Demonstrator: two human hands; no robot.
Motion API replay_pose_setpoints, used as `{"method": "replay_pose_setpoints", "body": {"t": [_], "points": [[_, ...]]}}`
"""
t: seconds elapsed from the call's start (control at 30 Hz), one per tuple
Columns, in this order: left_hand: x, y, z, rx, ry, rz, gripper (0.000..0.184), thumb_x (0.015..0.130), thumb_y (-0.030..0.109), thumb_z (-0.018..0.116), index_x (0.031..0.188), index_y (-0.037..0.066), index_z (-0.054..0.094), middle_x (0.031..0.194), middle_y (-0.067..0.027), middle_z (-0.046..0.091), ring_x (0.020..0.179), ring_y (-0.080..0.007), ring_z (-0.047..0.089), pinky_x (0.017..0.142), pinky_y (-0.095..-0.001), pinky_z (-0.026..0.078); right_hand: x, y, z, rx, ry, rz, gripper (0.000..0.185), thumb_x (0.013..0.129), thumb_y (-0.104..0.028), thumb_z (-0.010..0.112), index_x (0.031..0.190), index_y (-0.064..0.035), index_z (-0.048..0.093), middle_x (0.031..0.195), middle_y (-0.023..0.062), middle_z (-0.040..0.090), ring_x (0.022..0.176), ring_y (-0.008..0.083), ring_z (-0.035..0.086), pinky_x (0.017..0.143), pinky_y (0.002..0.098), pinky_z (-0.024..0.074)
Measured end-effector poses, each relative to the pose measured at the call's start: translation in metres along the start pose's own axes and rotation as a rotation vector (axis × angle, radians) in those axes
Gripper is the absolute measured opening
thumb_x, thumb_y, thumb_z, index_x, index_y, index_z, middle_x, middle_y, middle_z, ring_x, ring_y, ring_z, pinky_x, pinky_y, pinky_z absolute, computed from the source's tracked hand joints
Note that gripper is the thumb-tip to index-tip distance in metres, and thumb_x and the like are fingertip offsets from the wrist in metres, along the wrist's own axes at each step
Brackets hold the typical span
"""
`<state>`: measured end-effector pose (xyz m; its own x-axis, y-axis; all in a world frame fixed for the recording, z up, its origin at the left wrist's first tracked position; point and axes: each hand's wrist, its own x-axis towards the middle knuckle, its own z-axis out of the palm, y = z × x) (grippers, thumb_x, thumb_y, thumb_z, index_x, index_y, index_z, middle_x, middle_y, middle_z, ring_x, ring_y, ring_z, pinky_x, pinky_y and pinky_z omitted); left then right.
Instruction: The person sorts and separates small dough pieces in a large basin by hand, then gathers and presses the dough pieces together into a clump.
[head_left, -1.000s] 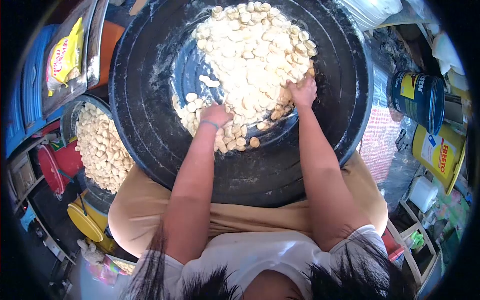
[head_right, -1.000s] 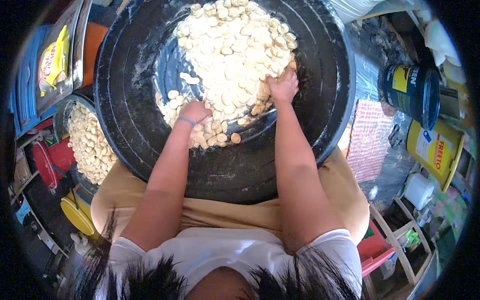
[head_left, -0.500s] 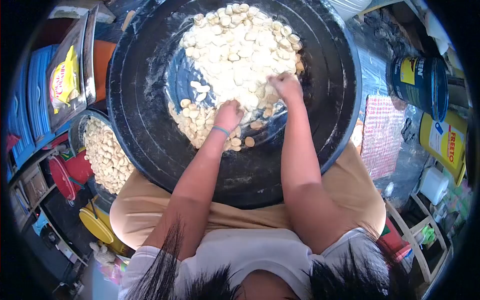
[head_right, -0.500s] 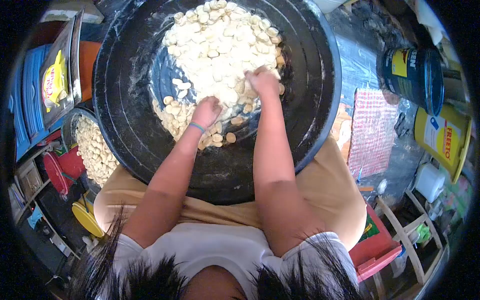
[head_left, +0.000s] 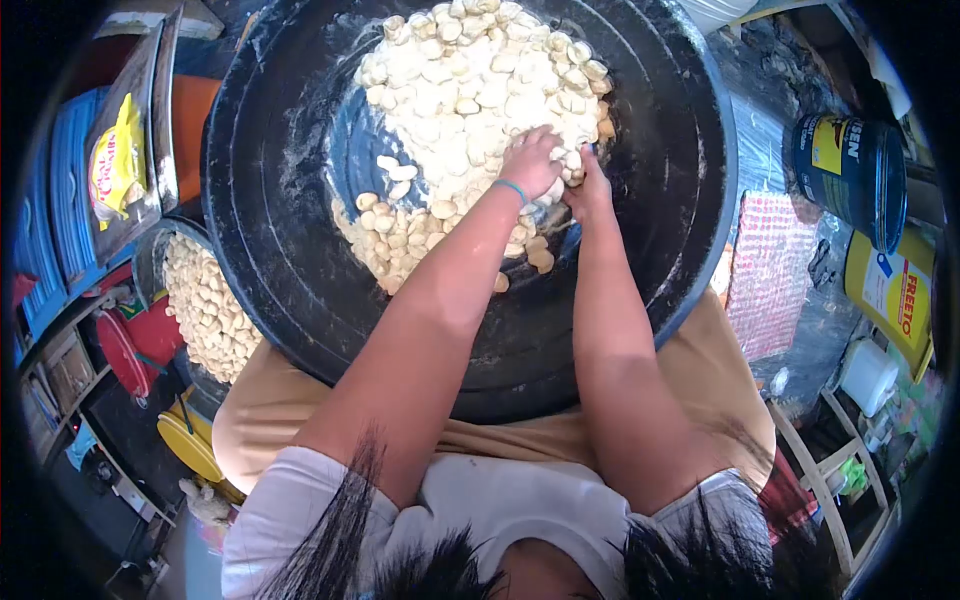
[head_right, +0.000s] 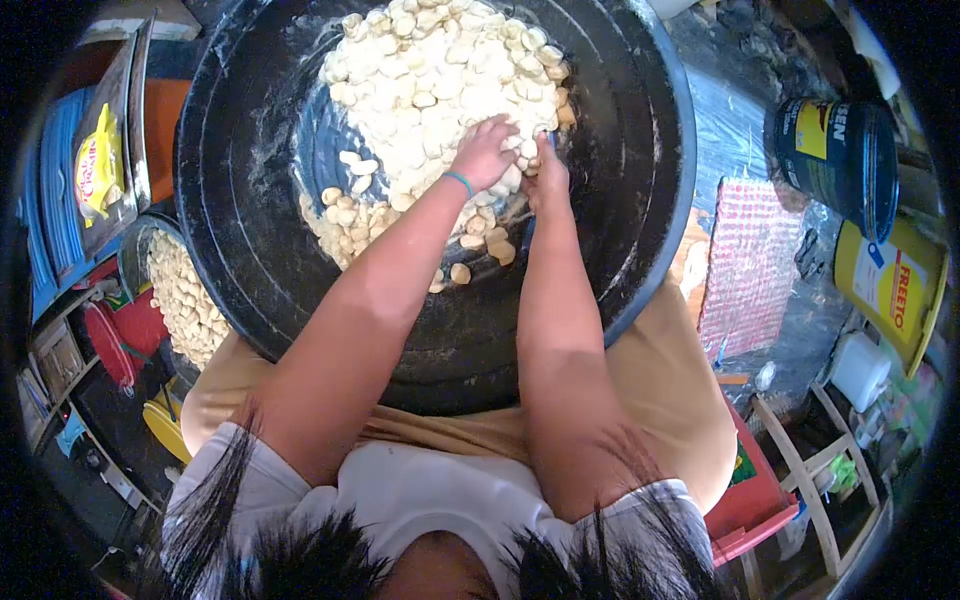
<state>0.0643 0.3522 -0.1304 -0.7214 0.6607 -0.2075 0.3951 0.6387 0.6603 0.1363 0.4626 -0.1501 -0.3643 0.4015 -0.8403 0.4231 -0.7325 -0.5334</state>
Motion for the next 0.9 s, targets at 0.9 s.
{"method": "replay_pose_setpoints", "body": {"t": [0.9], "points": [[-0.257,0.087,-0.318,-1.911,0.065,-0.134,0.05,0.096,0.042,0.033,0.135,0.01,0.037,0.133,-0.0102,0.045,0.121,-0.0292,0.047,0.098,-0.0546,0.039,-0.391,-0.122,0.166,-1.179,-1.072,-0.676,0.047,0.072,-0.021,0.069,0.113,-0.0013,0.057,0.111,0.0161,0.059,0.101,0.023,0.057,0.086,0.0318,0.0441]]}}
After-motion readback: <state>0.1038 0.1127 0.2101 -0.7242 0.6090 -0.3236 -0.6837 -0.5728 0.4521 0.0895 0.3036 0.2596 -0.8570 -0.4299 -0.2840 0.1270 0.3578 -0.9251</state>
